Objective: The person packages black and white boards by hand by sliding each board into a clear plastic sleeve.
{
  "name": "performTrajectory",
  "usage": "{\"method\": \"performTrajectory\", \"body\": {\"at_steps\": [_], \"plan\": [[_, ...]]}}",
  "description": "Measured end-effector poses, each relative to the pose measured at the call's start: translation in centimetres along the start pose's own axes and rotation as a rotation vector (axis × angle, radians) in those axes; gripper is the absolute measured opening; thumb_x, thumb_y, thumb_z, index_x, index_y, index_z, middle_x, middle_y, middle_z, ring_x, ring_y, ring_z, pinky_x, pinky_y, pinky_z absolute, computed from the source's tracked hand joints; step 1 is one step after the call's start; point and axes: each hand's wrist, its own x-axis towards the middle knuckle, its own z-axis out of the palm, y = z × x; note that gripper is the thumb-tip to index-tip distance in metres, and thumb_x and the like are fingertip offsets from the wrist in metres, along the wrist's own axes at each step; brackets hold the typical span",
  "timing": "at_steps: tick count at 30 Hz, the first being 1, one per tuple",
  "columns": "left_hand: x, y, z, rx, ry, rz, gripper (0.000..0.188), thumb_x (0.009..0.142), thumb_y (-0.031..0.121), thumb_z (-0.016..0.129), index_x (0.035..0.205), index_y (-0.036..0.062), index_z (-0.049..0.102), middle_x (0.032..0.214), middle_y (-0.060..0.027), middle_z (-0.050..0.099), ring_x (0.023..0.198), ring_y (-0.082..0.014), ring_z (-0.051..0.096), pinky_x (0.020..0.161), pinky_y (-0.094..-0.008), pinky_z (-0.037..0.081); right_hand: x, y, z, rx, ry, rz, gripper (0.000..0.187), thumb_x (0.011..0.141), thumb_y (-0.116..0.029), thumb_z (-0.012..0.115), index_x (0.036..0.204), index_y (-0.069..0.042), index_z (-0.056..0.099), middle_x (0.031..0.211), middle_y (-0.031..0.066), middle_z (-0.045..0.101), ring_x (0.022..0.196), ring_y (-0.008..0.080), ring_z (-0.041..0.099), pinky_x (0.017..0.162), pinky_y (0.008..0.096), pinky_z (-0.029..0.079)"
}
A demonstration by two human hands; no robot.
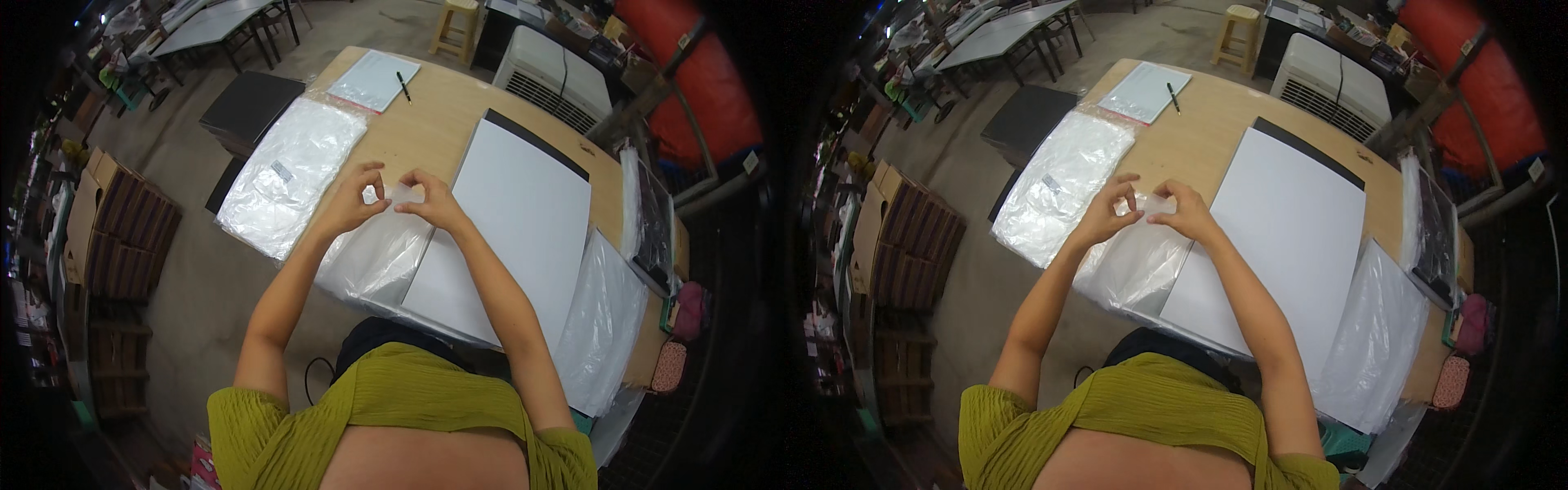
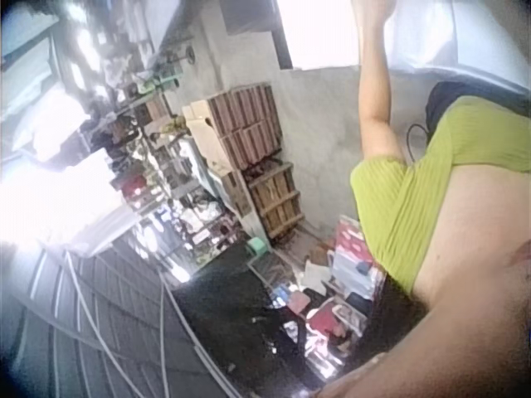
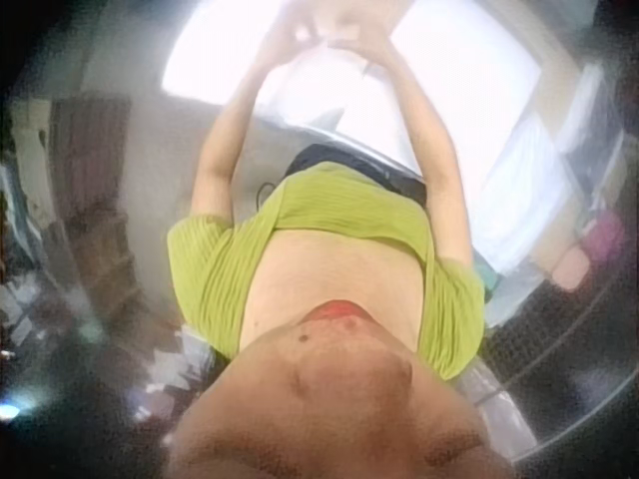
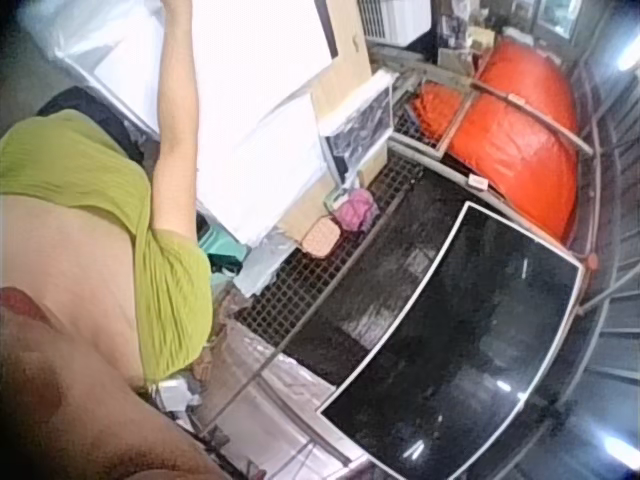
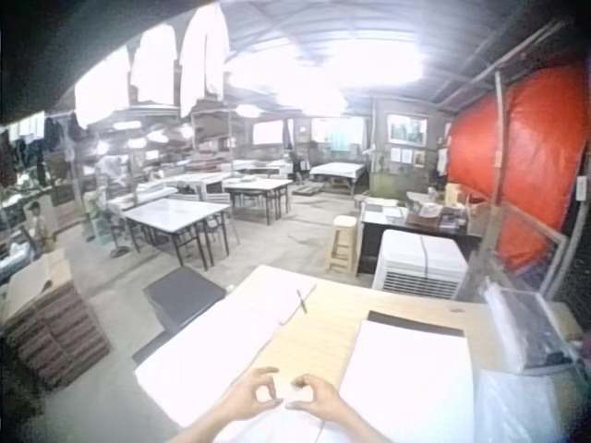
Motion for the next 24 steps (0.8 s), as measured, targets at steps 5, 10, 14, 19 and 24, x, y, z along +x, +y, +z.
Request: {"method": "performTrajectory", "body": {"at_steps": [5, 10, 14, 19, 24], "plan": [[0.6, -1.2, -0.5, -0.388, -0.11, -0.395, 0.027, 0.076, 0.004, 0.073, 0.094, 0.0054, 0.052, 0.081, -0.0007, 0.064, 0.075, -0.0121, 0.063, 0.068, -0.028, 0.051, 0.4, 0.2, -0.3, 0.031, 0.261, 0.11, 0.012, 0.072, -0.009, 0.074, 0.079, -0.001, 0.068, 0.072, 0.0079, 0.068, 0.069, 0.0182, 0.063, 0.069, 0.0297, 0.049], [0.8, -9.6, -0.9, 0.151, 0.117, -0.568, 0.032, 0.077, 0.014, 0.073, 0.098, 0.0011, 0.054, 0.077, -0.0088, 0.064, 0.073, -0.0235, 0.064, 0.068, -0.0346, 0.051, 0.3, -0.6, -2.6, 0.078, 0.282, 0.111, 0.008, 0.074, -0.006, 0.07, 0.08, -0.002, 0.07, 0.073, 0.0094, 0.069, 0.067, 0.0173, 0.063, 0.065, 0.0291, 0.049], [1.4, -4.6, 6.4, 0.011, -0.1, -0.09, 0.056, 0.082, 0.023, 0.067, 0.128, 0.0004, 0.047, 0.122, -0.0227, 0.055, 0.111, -0.0328, 0.055, 0.094, -0.0398, 0.043, 0.4, -0.7, -4.2, -0.218, 0.286, 0.016, 0.008, 0.078, -0.006, 0.068, 0.084, -0.002, 0.071, 0.072, 0.0057, 0.067, 0.06, 0.0103, 0.055, 0.059, 0.0242, 0.046], [-14.5, -12.8, 3.4, 0.665, -1.116, -0.01, 0.083, 0.082, 0.044, 0.062, 0.148, 0.0124, 0.023, 0.155, -0.0151, 0.015, 0.145, -0.0273, 0.005, 0.115, -0.0505, 0.005, 2.1, -2.2, -3.5, -0.04, 0.162, 0.139, 0.01, 0.079, -0.007, 0.066, 0.087, -0.003, 0.071, 0.068, 0.0054, 0.066, 0.059, 0.0113, 0.055, 0.057, 0.0273, 0.045], [-5.8, -7.0, -5.5, 0.251, -0.595, -0.714, 0.072, 0.081, 0.027, 0.068, 0.144, 0.0138, 0.035, 0.141, -0.0169, 0.042, 0.127, -0.0281, 0.044, 0.098, -0.0402, 0.042, 2.4, -2.5, -3.8, -0.162, 0.149, 0.045, 0.009, 0.077, -0.005, 0.068, 0.085, -0.003, 0.071, 0.075, 0.0107, 0.066, 0.067, 0.0201, 0.06, 0.063, 0.0318, 0.047]]}}
